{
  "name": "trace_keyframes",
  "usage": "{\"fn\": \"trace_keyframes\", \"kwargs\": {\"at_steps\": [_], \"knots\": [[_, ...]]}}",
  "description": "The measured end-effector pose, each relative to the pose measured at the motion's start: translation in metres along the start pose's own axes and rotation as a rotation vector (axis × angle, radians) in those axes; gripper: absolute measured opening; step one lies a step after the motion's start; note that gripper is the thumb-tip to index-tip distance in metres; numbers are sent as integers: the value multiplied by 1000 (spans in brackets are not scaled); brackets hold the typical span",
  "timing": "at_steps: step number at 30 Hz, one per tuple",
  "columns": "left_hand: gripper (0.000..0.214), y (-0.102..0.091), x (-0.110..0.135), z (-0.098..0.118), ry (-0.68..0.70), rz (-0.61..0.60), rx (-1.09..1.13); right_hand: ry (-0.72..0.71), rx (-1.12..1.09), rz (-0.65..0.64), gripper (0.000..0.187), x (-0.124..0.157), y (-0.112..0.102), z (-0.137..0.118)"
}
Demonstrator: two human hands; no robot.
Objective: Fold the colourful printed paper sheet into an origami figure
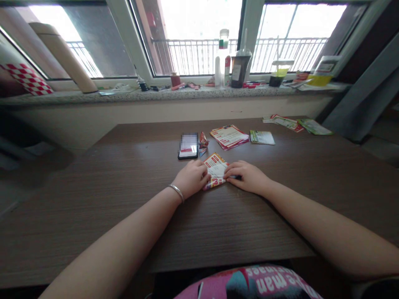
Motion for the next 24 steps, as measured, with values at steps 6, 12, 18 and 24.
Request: {"fn": "trace_keyframes", "kwargs": {"at_steps": [6,12,18,24], "knots": [[19,3,-3,-6,-27,2,14,37,56,-12,21,0,0,0],[19,2,-6,-6,-16,-13,0,58,87,-25,20,1,-1,-2],[18,-2,-3,-2,-27,-3,-17,90,151,-62,21,1,-2,-4],[20,-3,-1,2,35,57,24,166,233,-57,25,2,-4,-8]]}}
Point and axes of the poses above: each hand's wrist, its own x-axis away from the middle knuckle, its own y-axis out of the palm, z = x × y, the point moved 3 cm from there along -x, towards the middle knuckle, and after that the axes turned 6 degrees about -z, right-handed, at the moved point
